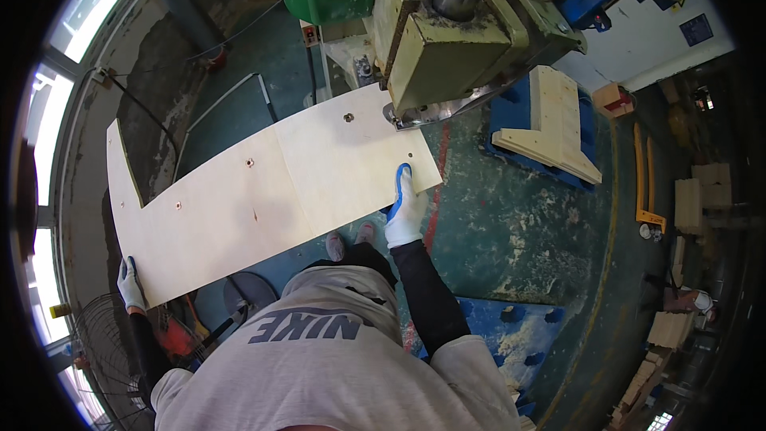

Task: The person positions and feeds wooden boards through an industrial sewing machine to join them, then stacks the completed pieces on a blue pallet.

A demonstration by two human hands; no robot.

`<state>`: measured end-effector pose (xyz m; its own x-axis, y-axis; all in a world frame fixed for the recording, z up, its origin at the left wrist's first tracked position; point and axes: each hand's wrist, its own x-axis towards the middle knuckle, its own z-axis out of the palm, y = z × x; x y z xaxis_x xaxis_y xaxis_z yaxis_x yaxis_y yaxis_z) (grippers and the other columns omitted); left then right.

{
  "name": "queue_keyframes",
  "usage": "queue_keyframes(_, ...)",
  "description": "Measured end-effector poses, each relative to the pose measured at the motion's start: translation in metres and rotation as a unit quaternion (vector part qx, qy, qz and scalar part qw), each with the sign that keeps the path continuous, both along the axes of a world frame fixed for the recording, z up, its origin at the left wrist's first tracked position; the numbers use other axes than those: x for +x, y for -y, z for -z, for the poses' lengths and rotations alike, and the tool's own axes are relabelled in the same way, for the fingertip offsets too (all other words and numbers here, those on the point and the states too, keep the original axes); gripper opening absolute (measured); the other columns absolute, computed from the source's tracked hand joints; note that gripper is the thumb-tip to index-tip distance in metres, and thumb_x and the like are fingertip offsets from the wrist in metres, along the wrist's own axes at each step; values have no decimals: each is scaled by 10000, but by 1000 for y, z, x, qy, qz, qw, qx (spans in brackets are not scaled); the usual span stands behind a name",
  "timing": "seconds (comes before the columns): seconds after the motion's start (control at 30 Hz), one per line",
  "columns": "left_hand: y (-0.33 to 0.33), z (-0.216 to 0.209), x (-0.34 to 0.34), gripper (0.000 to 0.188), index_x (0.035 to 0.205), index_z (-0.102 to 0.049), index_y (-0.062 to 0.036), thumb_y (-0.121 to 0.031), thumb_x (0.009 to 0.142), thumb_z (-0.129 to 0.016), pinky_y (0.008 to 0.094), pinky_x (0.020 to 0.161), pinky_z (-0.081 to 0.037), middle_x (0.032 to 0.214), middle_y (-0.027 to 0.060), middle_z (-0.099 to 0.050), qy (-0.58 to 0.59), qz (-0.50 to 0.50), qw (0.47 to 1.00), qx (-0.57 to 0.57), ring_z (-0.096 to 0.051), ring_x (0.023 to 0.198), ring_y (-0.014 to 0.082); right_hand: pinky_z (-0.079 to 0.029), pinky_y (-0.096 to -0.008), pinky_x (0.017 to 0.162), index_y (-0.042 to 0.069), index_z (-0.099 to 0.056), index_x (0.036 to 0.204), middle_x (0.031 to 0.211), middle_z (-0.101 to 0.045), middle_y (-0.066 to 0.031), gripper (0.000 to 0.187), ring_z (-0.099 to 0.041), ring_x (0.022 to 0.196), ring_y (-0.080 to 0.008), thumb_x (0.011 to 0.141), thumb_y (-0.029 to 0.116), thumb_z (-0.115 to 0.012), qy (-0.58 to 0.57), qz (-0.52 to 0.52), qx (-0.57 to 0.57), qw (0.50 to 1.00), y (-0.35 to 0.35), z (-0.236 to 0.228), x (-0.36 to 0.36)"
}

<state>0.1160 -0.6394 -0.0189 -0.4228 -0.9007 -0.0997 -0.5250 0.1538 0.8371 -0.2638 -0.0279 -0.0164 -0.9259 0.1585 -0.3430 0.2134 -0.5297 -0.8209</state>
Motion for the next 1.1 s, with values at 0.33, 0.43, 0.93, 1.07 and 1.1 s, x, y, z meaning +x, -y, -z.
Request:
queue_keyframes(0.33, -14, -4, 16, 476, 1371, -563, 53, -255, 1014, -625, 272, 946, -478, 1274, 89, -653, 14, -18, 1000, -5, -599, 1091, 153, -563, -327, 844, -33, -558, 1308, 1204, -649, -96, 456, -669, 1023, -171, 995, 288, -642, 11, -23, 2, 1000, -7, 13, -4)
queue_keyframes(0.43, -34, -9, 4, 475, 1370, -559, 59, -250, 1015, -622, 272, 947, -479, 1276, 99, -650, 23, -14, 1000, -12, -597, 1096, 155, -558, -322, 859, -36, -558, 1309, 1210, -646, -102, 455, -663, 1036, -172, 994, 280, -644, 6, -19, 19, 1000, -13, 20, -2)
queue_keyframes(0.93, -14, -15, -22, 493, 1400, -519, 66, -230, 1018, -616, 263, 943, -484, 1282, 104, -645, -43, -24, 999, -15, -605, 1089, 148, -453, -286, 798, -1, -574, 1239, 1035, -633, -50, 470, -582, 903, -123, 1022, 415, -560, 34, -107, 146, 983, 5, 16, 39)
queue_keyframes(1.07, -19, -20, -15, 493, 1391, -526, 71, -234, 1015, -619, 269, 950, -477, 1284, 108, -645, -39, -22, 999, -18, -603, 1091, 148, -308, -215, 457, 122, -583, 1039, 744, -453, 88, 227, -401, 521, -23, 1015, 347, -575, 18, -73, 148, 986, 12, 4, 36)
queue_keyframes(1.1, -18, -17, -9, 488, 1388, -531, 68, -234, 1014, -620, 270, 951, -476, 1282, 107, -646, -27, -21, 999, -26, -603, 1090, 148, -310, -214, 459, 119, -585, 1045, 745, -453, 89, 225, -405, 529, -20, 1014, 342, -576, 18, -70, 139, 988, 13, -5, 35)
